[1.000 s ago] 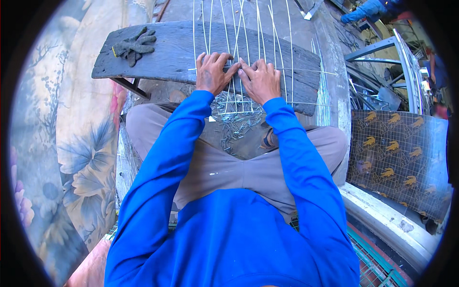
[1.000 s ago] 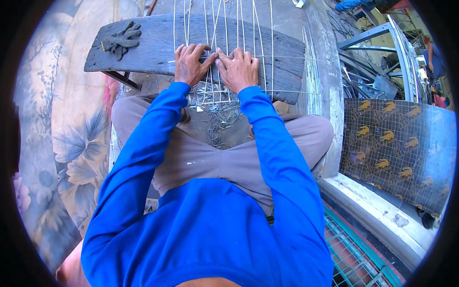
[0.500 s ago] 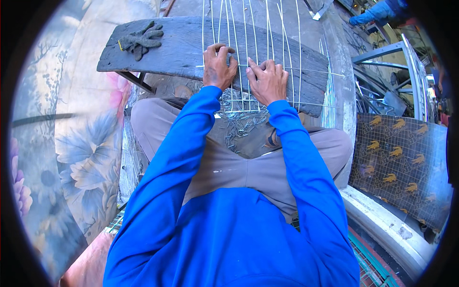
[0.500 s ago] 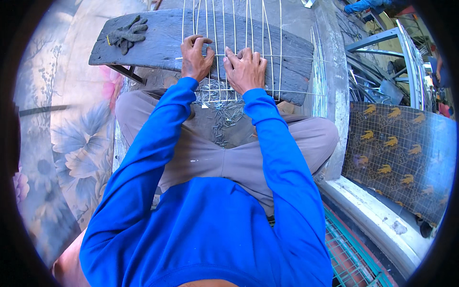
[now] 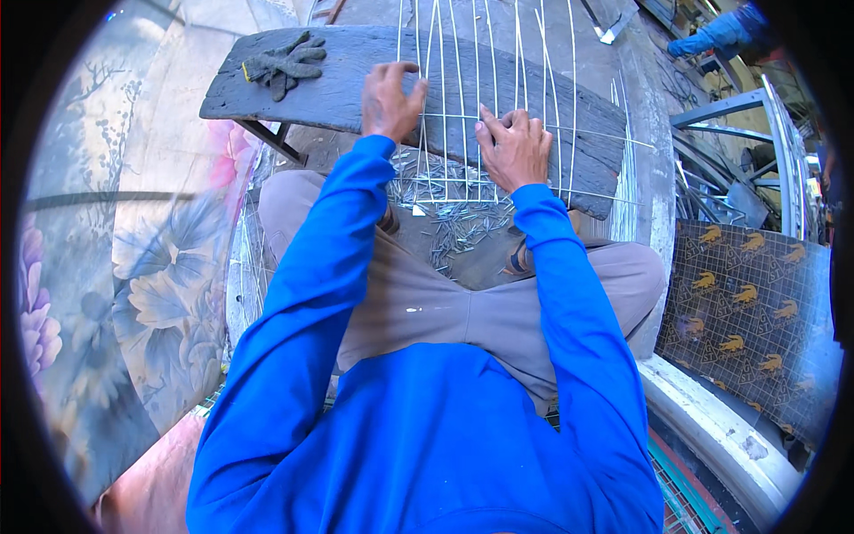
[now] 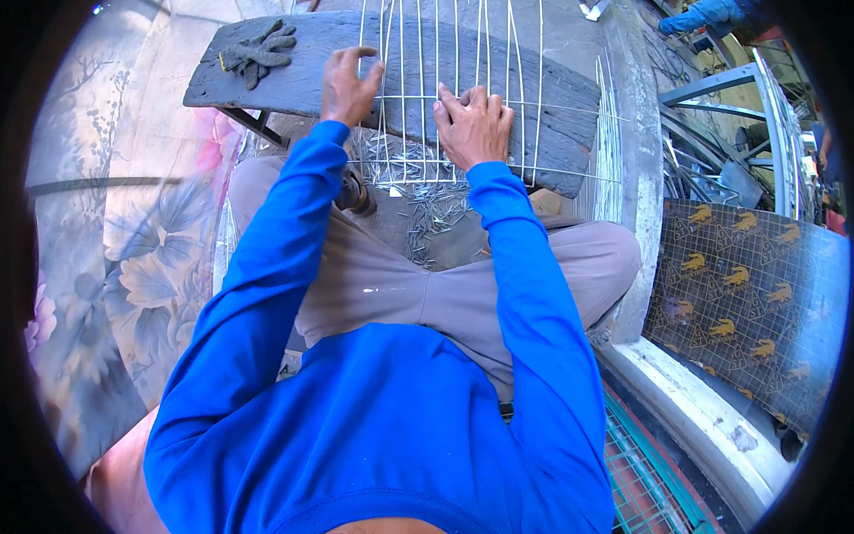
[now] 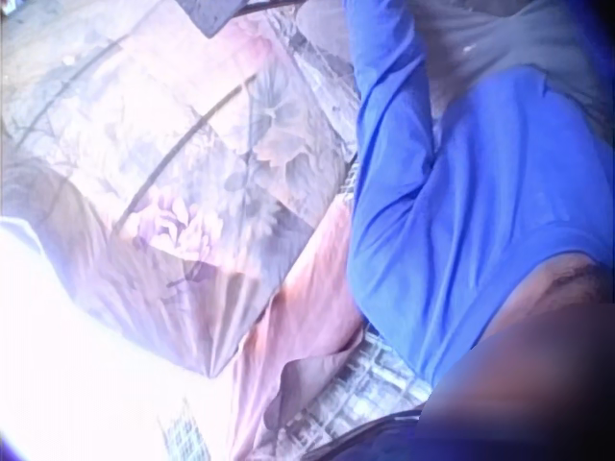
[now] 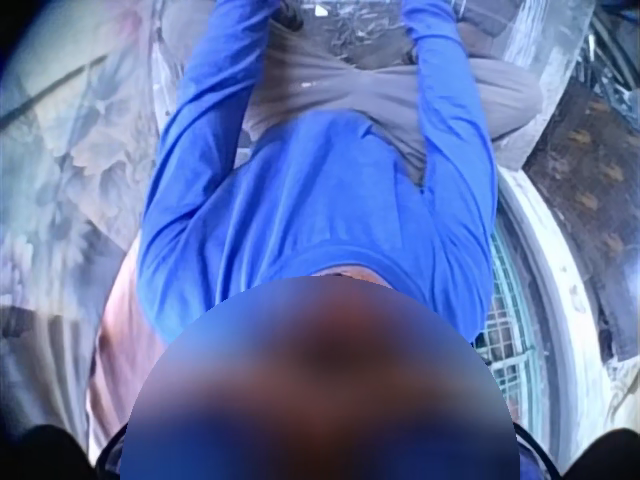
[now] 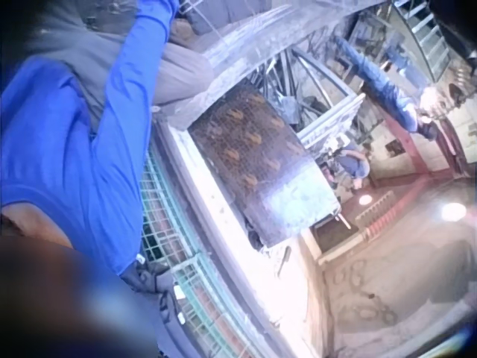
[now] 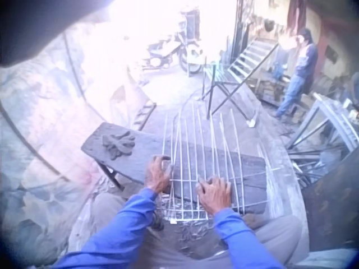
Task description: Manually bending and assembling a wire mesh structure on a workbench.
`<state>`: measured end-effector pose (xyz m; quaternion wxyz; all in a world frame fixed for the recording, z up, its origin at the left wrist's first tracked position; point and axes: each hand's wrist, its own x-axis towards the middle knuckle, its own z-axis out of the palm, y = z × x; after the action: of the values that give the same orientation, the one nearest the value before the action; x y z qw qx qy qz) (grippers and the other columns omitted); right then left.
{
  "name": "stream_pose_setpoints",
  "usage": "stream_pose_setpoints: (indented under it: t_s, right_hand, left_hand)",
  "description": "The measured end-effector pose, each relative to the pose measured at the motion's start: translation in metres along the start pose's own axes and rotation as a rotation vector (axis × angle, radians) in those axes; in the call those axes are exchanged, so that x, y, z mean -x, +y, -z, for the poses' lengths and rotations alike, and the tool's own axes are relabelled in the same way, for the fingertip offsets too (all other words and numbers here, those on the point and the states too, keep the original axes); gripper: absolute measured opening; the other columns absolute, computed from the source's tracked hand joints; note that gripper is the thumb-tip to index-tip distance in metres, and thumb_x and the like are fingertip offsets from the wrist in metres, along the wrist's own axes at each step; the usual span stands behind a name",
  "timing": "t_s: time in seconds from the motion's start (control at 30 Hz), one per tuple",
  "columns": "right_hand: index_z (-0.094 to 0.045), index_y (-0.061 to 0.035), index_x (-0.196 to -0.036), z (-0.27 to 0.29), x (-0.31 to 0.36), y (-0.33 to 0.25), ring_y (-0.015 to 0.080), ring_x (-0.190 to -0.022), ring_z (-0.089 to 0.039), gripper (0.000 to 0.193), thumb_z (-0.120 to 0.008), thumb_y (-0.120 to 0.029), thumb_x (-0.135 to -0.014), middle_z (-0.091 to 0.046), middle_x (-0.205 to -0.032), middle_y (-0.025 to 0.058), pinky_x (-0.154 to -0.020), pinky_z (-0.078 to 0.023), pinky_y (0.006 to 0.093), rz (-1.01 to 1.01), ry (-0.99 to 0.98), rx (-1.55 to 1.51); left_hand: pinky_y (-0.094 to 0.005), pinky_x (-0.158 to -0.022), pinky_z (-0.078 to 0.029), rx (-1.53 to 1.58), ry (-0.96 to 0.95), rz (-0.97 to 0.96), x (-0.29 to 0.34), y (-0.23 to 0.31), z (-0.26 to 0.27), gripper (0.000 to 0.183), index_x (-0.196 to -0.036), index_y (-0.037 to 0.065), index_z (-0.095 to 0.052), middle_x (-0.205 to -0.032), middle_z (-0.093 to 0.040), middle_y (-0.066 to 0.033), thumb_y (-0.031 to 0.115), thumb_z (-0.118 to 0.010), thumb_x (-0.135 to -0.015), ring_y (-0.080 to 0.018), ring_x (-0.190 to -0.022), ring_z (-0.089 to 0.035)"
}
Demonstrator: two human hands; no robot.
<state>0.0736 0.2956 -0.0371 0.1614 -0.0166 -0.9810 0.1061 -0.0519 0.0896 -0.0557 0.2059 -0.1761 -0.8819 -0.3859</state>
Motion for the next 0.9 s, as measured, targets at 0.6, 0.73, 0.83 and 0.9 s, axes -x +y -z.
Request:
stream_pose_setpoints:
  t_s: [0.6,0.73,0.83,0.9]
  right_hand:
    - [-0.076,-0.0321,-0.131,-0.003,-0.001,-0.001,0.026,-0.1,-0.055,0.034,-0.063,-0.043,-0.102,-0.06,-0.105,0.0046,-0.092,-0.04,0.046,0.014,0.006,0.023]
    - [-0.076,-0.0322,-0.131,-0.004,0.0,0.001,0.0261,-0.099,-0.054,0.033,-0.063,-0.043,-0.102,-0.06,-0.104,0.0045,-0.091,-0.04,0.0458,0.014,0.009,0.034]
    - [-0.076,-0.0322,-0.131,-0.003,-0.001,0.0,0.0261,-0.099,-0.054,0.033,-0.063,-0.043,-0.102,-0.06,-0.104,0.0044,-0.091,-0.04,0.0457,0.013,0.006,0.021]
    - [-0.076,-0.0321,-0.131,-0.003,-0.002,0.0,0.0261,-0.099,-0.054,0.033,-0.063,-0.043,-0.102,-0.06,-0.104,0.0044,-0.091,-0.04,0.0457,0.015,0.009,0.024]
  left_hand:
    - [-0.0477,-0.1,-0.052,-0.06,-0.306,0.335,-0.003,-0.028,0.016,0.066,-0.131,0.004,-0.069,-0.109,-0.071,-0.0182,0.048,-0.079,-0.083,-0.0347,-0.11,-0.067]
    - [-0.0453,-0.098,-0.054,0.047,-0.224,0.289,0.003,-0.027,0.019,0.053,-0.124,0.004,-0.073,-0.107,-0.071,-0.019,0.045,-0.075,-0.091,-0.0341,-0.106,-0.066]
    - [-0.0443,-0.1,-0.053,0.088,-0.257,0.19,-0.001,-0.035,0.025,0.042,-0.124,0.01,-0.075,-0.109,-0.07,-0.019,0.044,-0.07,-0.099,-0.0347,-0.108,-0.065]
    - [-0.0438,-0.097,-0.053,0.028,-0.343,0.133,-0.006,-0.043,0.033,0.041,-0.127,0.014,-0.075,-0.113,-0.067,-0.0194,0.046,-0.066,-0.102,-0.0344,-0.106,-0.065]
